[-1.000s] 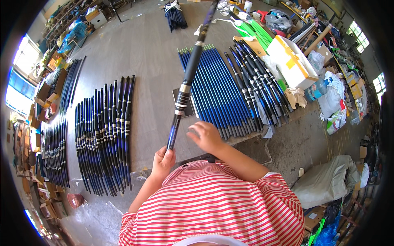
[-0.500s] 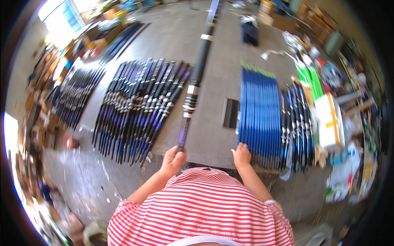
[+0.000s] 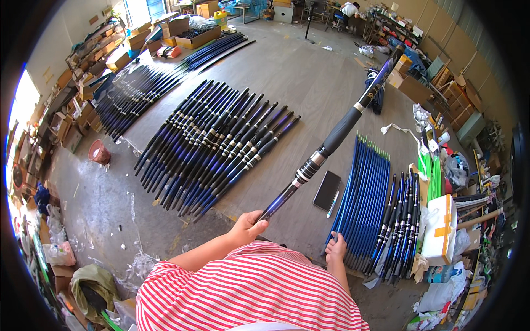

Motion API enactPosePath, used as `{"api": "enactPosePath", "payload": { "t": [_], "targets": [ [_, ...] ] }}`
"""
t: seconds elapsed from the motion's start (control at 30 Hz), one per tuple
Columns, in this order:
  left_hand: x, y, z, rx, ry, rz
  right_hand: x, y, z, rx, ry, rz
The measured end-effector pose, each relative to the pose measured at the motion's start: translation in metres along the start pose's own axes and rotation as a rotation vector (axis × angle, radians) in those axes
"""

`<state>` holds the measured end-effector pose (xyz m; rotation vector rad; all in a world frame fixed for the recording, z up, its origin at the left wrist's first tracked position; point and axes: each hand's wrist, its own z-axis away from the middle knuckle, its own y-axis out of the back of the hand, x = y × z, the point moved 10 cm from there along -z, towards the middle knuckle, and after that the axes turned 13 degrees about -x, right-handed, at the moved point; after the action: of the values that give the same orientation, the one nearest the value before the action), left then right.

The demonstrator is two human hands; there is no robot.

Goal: The person picks up a fishing rod from a group of rods on a table, wipes their hand over the rod's surface, and then places the rod back onto the table. They repeat this for multiple fishing rods.

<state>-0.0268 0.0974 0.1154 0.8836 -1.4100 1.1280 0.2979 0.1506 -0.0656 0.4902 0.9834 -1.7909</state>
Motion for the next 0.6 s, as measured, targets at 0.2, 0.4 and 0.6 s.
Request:
{"api": "enactPosePath", "payload": {
  "t": [0.2,0.4,0.6],
  "targets": [
    [0.013,0.000,-0.011,0.010,-0.061,0.100,-0.036,0.014,0.028,0.155,0.321,0.117],
    [0.046,0.034,-0.016,0.149,-0.227,0.046,-0.069,0.017,0.092,0.007,0.613,-0.121],
    [0.117,0.083,-0.032,0.352,-0.420,-0.019,-0.043,0.048,0.104,-0.162,0.331,-0.187]
  ]
}}
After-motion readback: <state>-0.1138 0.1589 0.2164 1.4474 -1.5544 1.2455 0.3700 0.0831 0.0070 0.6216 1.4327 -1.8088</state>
